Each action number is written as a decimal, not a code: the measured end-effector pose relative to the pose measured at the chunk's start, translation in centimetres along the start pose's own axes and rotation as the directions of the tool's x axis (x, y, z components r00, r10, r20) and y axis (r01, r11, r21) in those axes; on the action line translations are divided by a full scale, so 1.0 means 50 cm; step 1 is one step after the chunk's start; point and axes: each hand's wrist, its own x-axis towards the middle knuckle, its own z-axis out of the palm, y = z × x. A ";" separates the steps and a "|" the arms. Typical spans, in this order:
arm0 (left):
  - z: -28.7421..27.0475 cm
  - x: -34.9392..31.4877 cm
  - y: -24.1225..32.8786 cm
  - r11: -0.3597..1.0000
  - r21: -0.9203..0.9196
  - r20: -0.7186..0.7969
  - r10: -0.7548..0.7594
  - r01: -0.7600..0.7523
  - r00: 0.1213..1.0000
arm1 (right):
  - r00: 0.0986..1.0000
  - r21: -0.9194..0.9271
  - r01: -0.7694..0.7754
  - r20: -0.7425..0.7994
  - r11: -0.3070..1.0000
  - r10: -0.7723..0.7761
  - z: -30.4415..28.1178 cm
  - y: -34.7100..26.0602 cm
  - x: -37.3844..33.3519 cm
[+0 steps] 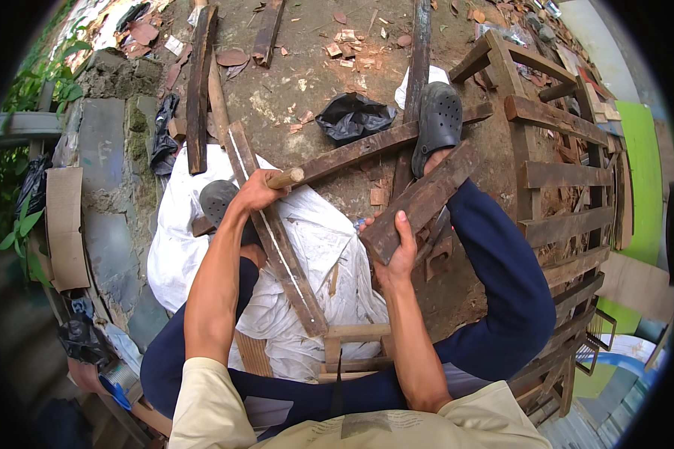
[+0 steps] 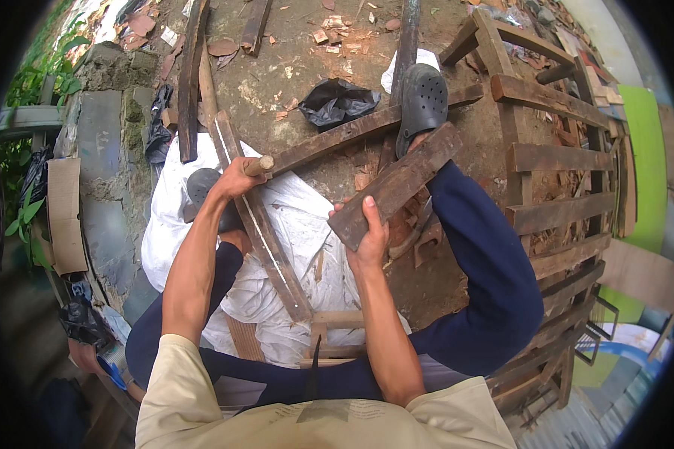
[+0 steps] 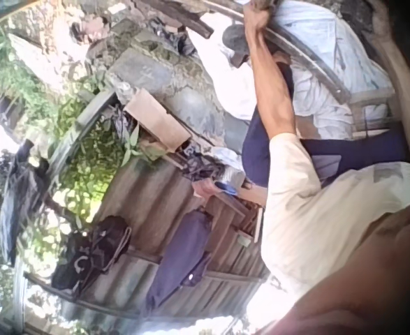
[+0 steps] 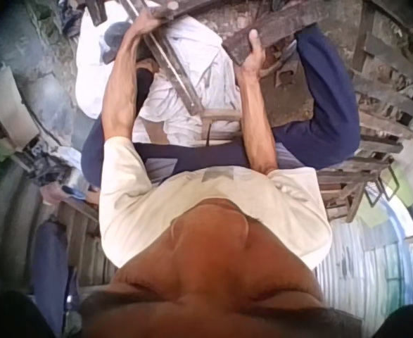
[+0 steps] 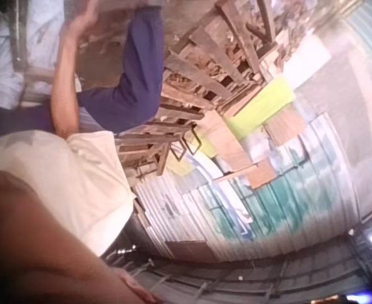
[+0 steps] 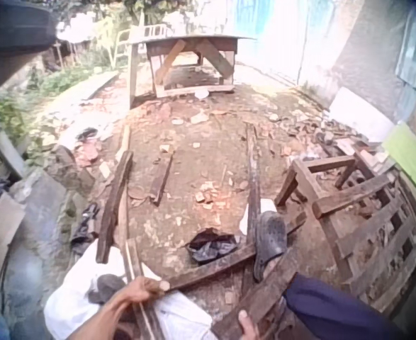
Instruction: The person sits on the ground and uses a hammer to strike and adjust wooden planks within a frame structure. They repeatedly reposition the planks and hammer them into place, occasionally using their foot to stabilize the frame.
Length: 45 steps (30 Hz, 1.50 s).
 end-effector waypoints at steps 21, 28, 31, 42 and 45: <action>-0.002 -0.009 -0.008 0.997 -0.033 -0.010 0.066 -0.067 0.998 | 0.999 -0.031 -0.012 0.041 0.999 0.013 0.035 0.056 -0.034; 0.013 -0.013 -0.035 0.996 0.000 -0.038 0.089 -0.089 0.995 | 0.962 -0.328 -0.151 0.169 0.933 0.215 -0.021 0.086 -0.074; 0.016 -0.045 -0.002 0.992 0.128 -0.151 0.031 -0.012 0.988 | 0.998 -0.566 -0.040 0.014 0.824 0.058 -0.093 0.103 -0.046; 0.089 -0.222 -0.134 0.941 0.322 -0.584 0.285 -0.106 0.760 | 0.960 -0.959 -0.281 -0.281 -0.031 -0.014 -0.338 0.240 -0.065; 0.141 -0.276 -0.151 0.983 0.184 -0.529 0.091 0.009 0.844 | 0.980 -0.978 -0.165 -0.148 -0.131 -0.132 -0.265 0.206 -0.046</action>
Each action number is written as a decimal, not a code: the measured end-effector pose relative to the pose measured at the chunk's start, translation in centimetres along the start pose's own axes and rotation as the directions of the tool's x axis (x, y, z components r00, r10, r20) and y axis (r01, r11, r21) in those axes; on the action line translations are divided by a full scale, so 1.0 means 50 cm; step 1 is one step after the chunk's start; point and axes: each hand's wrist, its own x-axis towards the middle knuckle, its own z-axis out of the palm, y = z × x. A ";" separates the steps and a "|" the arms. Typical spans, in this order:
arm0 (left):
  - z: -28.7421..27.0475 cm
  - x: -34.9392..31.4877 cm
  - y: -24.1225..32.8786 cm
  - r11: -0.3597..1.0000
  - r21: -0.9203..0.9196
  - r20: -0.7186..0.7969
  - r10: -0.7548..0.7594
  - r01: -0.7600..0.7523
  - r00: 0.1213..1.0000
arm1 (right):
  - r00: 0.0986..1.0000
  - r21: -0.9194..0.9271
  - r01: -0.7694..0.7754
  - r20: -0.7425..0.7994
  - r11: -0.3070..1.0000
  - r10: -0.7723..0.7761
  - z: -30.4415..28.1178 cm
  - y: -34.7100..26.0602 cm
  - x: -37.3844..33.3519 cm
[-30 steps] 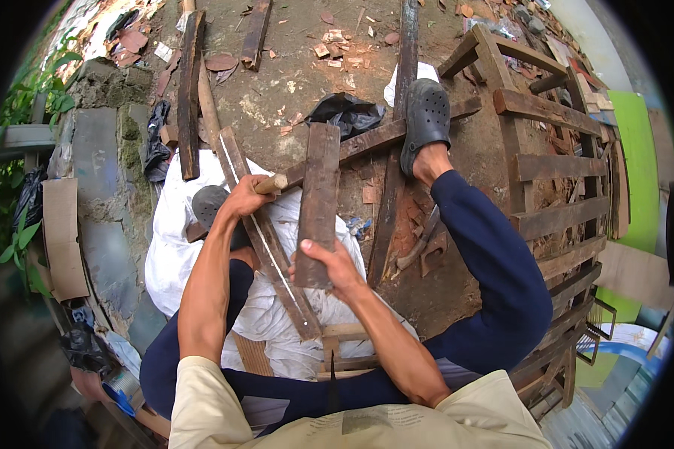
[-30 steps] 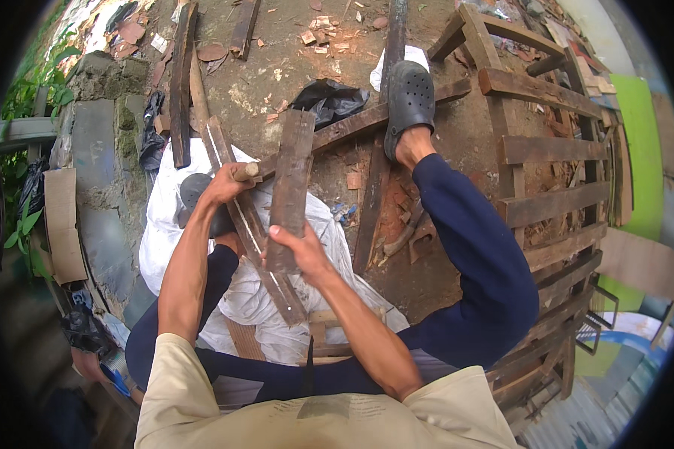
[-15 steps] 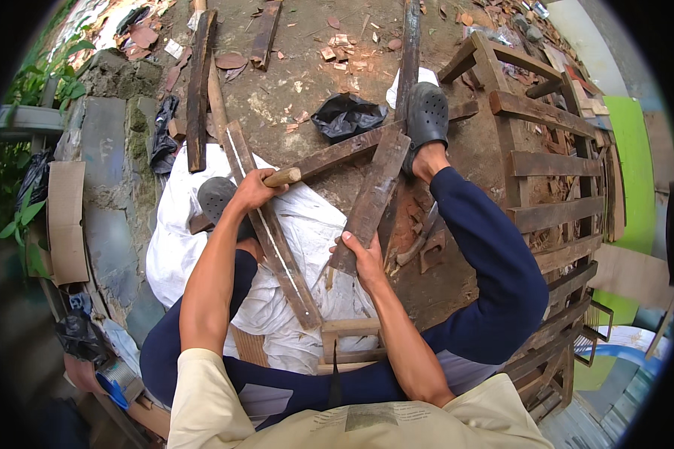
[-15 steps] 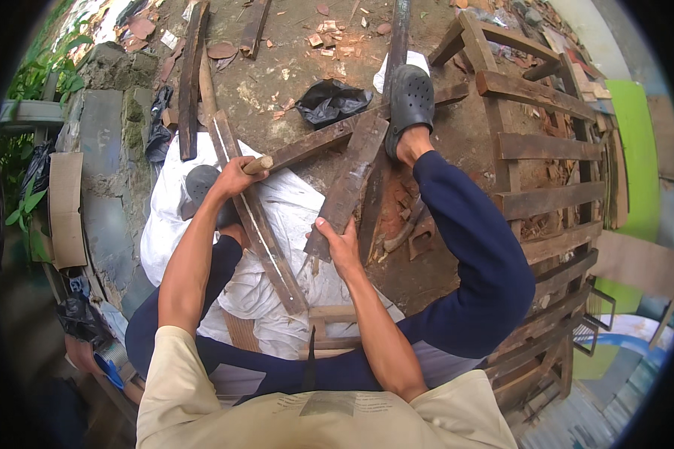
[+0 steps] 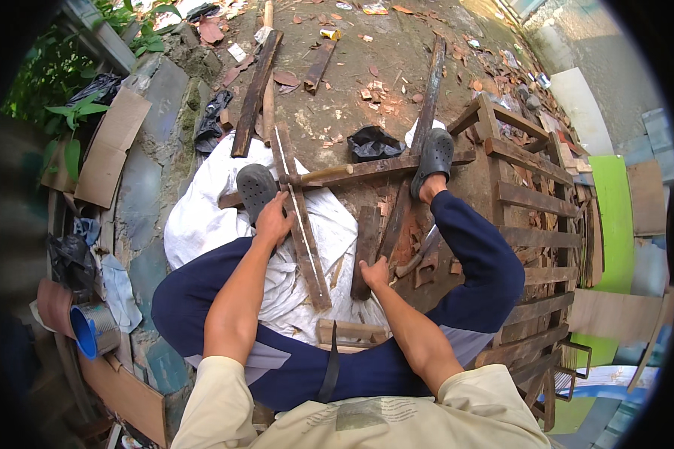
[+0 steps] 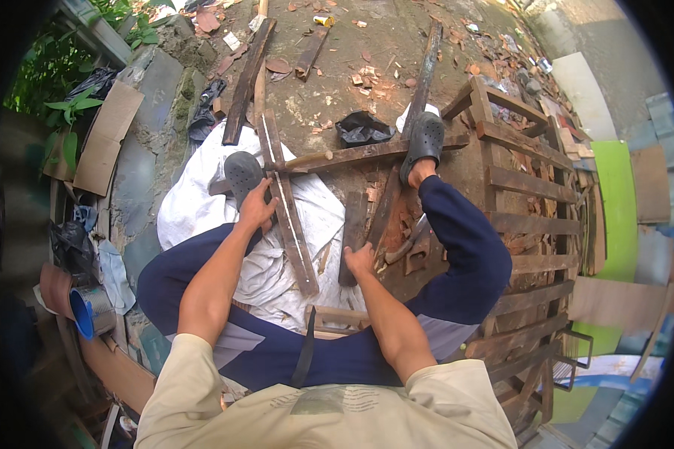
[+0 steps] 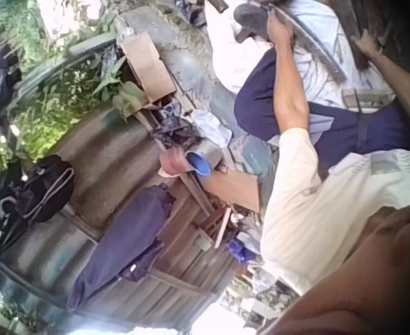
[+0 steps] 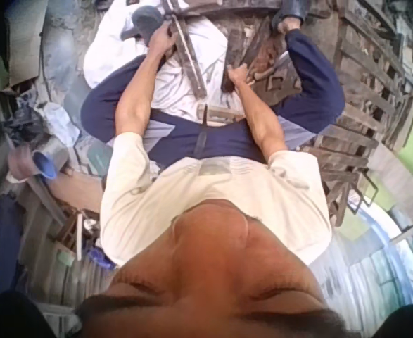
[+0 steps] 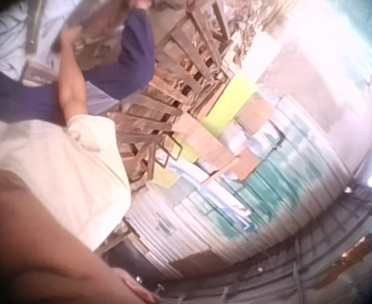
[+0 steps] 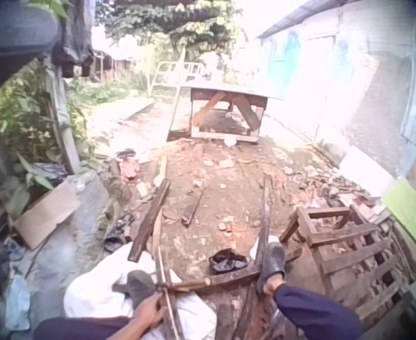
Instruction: The person sits on the ground and uses a hammer to strike and adjust wooden planks within a frame structure. They repeatedly reposition the planks and hammer them into place, occasionally using their foot to stabilize the frame.
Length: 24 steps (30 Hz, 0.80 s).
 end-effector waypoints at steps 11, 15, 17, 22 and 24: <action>0.180 -0.220 0.033 0.931 -0.161 0.261 -0.280 0.327 0.924 | 0.137 -0.812 0.582 0.048 0.042 -0.989 -0.219 -0.468 -0.022; 0.183 -0.257 0.051 0.963 -0.050 0.367 -0.230 0.266 0.901 | 0.501 -0.895 0.402 0.393 -0.195 -0.771 -0.176 -0.568 0.023; 0.174 -0.267 0.045 0.962 -0.021 0.391 -0.241 0.271 0.888 | 0.610 -0.882 0.471 0.319 0.009 -0.725 -0.140 -0.574 0.031; 0.192 -0.222 0.020 0.933 -0.107 0.312 -0.297 0.344 0.903 | 0.503 -0.807 0.575 0.218 0.134 -0.836 -0.107 -0.502 0.116; 0.207 -0.217 0.003 0.909 -0.127 0.212 -0.367 0.398 0.906 | 0.550 -0.733 0.632 0.192 0.254 -0.813 -0.107 -0.467 0.116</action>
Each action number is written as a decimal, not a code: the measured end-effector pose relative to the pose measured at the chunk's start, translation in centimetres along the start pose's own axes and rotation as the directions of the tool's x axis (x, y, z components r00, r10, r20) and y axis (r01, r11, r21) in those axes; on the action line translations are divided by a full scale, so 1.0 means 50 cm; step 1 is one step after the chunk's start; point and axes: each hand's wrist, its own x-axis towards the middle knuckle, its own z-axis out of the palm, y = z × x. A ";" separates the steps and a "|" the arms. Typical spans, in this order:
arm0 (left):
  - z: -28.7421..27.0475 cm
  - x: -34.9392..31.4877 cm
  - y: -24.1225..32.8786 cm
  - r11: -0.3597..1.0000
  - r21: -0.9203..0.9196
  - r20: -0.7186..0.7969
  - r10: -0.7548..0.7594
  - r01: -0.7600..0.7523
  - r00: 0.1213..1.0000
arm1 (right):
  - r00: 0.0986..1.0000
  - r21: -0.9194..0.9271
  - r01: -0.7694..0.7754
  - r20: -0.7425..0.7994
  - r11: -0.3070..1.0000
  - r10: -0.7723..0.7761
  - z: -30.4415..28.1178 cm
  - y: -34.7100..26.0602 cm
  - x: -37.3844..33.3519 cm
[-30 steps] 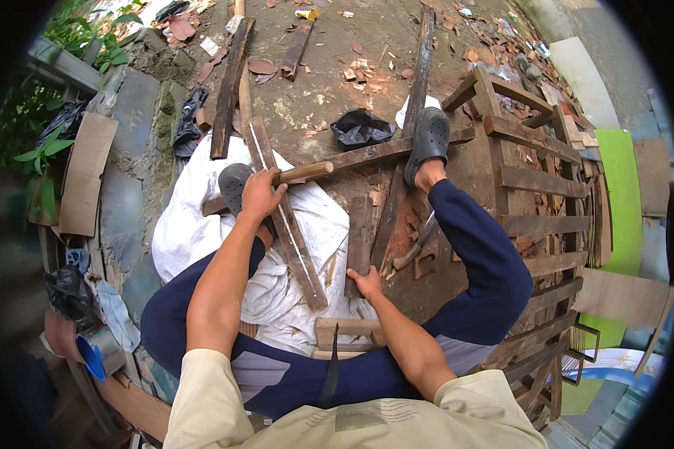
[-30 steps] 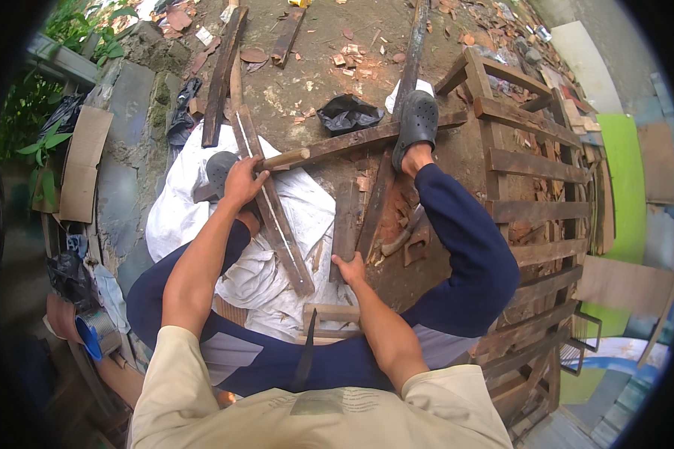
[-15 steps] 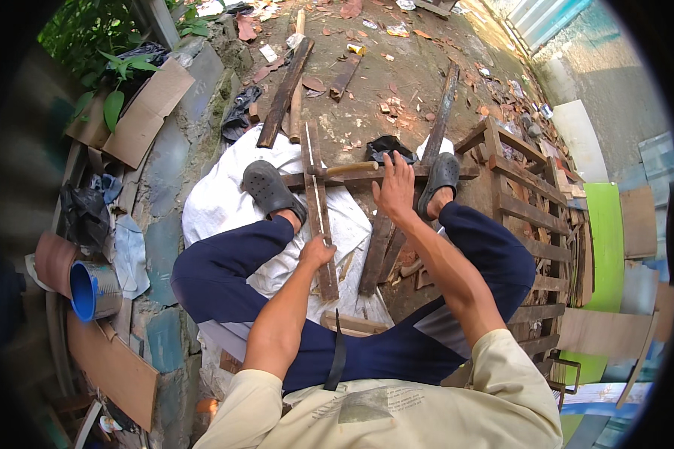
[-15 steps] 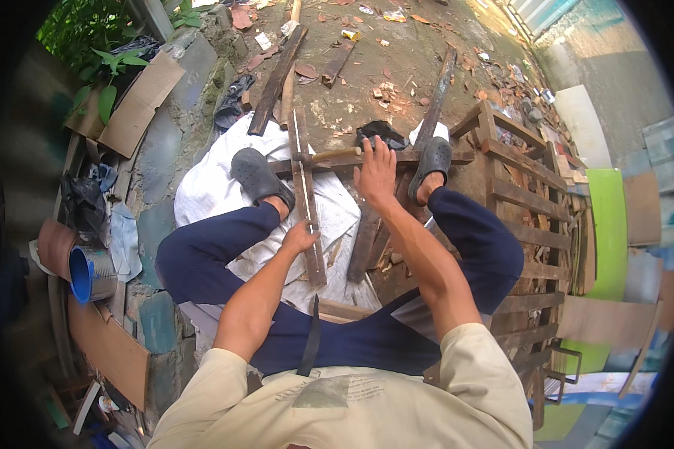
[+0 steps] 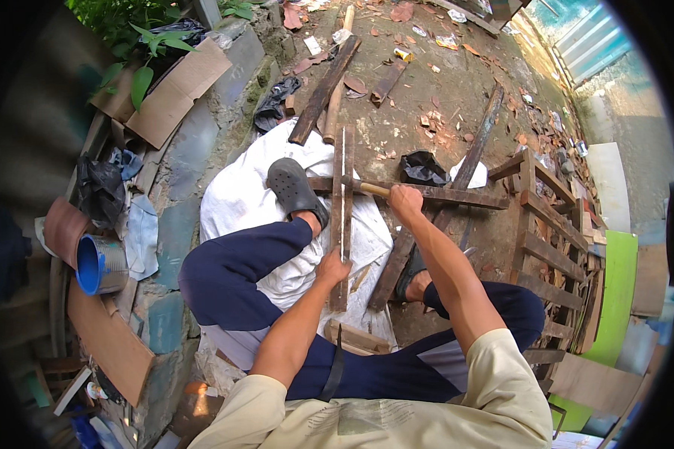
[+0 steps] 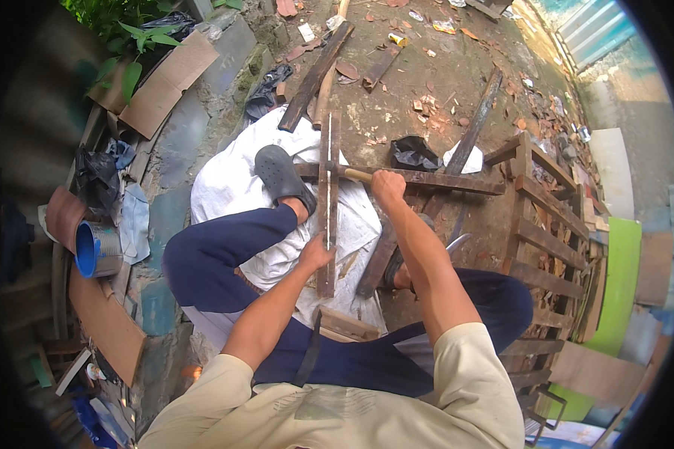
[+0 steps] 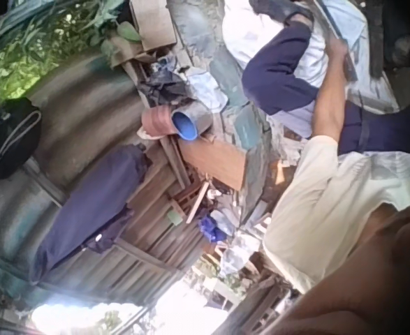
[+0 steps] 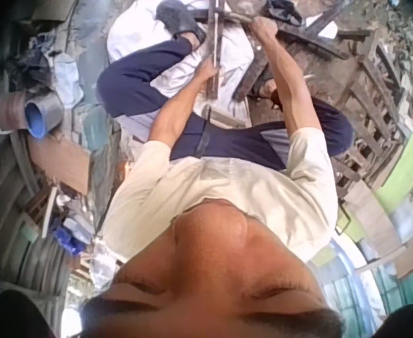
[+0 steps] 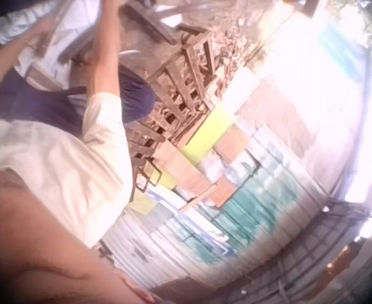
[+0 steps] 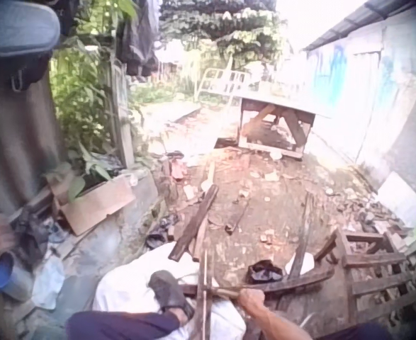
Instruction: The person sits on the ground and uses a hammer to strike and adjust wooden planks within a frame structure. They repeatedly reposition the planks and hammer them into place, occasionally using their foot to stabilize the frame.
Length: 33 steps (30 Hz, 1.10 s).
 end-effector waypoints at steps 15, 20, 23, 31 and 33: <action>-0.012 -0.007 0.027 0.987 0.158 0.302 -0.047 -0.001 0.952 | 0.595 0.583 -0.709 0.796 -0.397 0.105 0.120 -0.131 -0.146; -0.014 -0.017 0.021 0.986 0.168 0.214 -0.013 -0.023 0.977 | 0.482 0.147 -0.718 0.810 -0.680 -0.334 0.123 -0.066 -0.146; -0.017 -0.032 0.034 0.981 0.191 0.212 -0.006 -0.035 0.977 | 0.508 0.112 -0.691 0.779 -0.714 -0.369 0.137 -0.100 -0.163; -0.027 -0.071 0.048 0.961 0.250 0.128 0.090 -0.119 0.988 | 0.508 0.350 -0.754 0.847 -0.556 -0.157 0.147 -0.082 -0.159; -0.039 -0.061 0.041 0.957 0.271 0.109 0.077 -0.104 0.991 | 0.539 0.408 -0.747 0.834 -0.525 -0.118 0.153 -0.083 -0.177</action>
